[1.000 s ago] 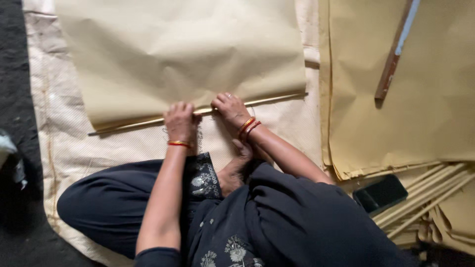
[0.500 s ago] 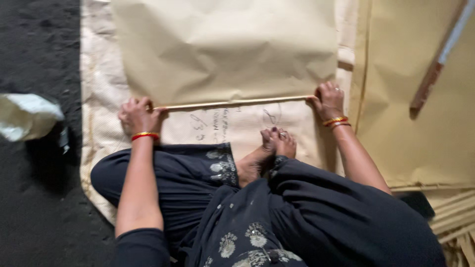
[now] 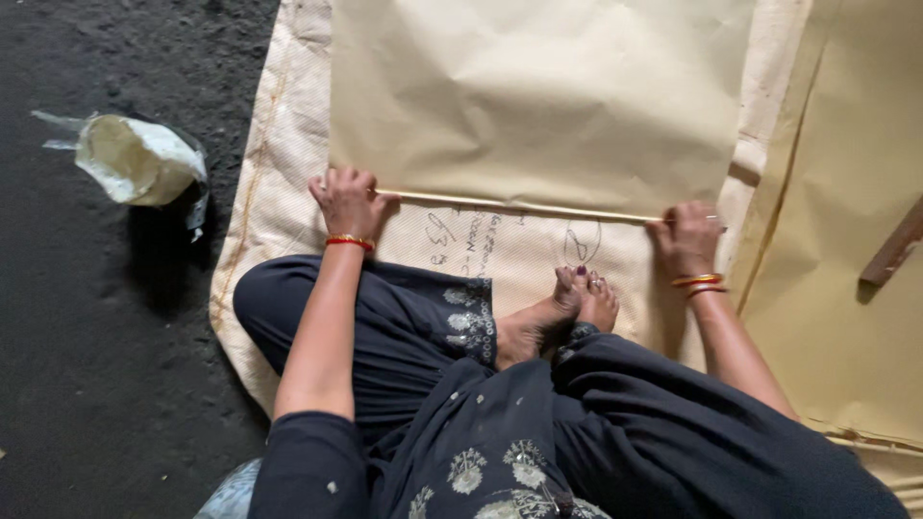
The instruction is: The person sits on the floor and rolls a large sheet of beige paper around a wooden dowel. They smooth the paper with their hands and continue rolling it tightly until the sheet is fully wound onto the dowel.
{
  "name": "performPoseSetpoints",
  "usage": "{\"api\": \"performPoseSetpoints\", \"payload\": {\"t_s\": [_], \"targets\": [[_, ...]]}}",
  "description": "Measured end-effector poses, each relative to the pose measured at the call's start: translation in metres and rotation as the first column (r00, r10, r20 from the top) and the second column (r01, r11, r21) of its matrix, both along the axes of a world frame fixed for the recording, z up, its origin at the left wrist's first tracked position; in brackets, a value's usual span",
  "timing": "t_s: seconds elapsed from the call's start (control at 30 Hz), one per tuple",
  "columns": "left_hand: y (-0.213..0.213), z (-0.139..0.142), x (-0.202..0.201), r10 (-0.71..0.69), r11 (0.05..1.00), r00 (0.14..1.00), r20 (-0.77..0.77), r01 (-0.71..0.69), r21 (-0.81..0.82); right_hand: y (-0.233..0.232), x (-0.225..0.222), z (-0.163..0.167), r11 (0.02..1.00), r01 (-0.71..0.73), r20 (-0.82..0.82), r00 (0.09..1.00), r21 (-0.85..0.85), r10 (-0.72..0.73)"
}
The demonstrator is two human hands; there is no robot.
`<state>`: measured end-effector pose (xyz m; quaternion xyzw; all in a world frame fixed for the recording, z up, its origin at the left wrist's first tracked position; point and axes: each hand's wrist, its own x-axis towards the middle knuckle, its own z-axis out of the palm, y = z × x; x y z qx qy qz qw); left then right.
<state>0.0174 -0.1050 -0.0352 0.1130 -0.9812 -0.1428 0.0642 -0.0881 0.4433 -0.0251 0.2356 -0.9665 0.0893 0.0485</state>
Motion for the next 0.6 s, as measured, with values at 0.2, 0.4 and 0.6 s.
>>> {"api": "performPoseSetpoints", "payload": {"t_s": [0.2,0.4,0.6], "targets": [[0.115,-0.017,-0.027,-0.191,0.970,0.976,-0.103,0.204,0.135,-0.172,0.008,-0.017,0.877,-0.413,0.091,0.891,-0.247,0.445],[0.080,-0.010,-0.026,-0.171,0.982,0.984,0.040,0.167,0.093,-0.211,0.008,-0.024,0.915,-0.386,0.140,0.906,-0.113,0.399],[-0.017,-0.003,0.000,-0.109,0.991,0.994,0.029,0.106,0.082,-0.077,-0.004,0.000,0.977,-0.208,0.163,0.966,0.044,0.198]]}}
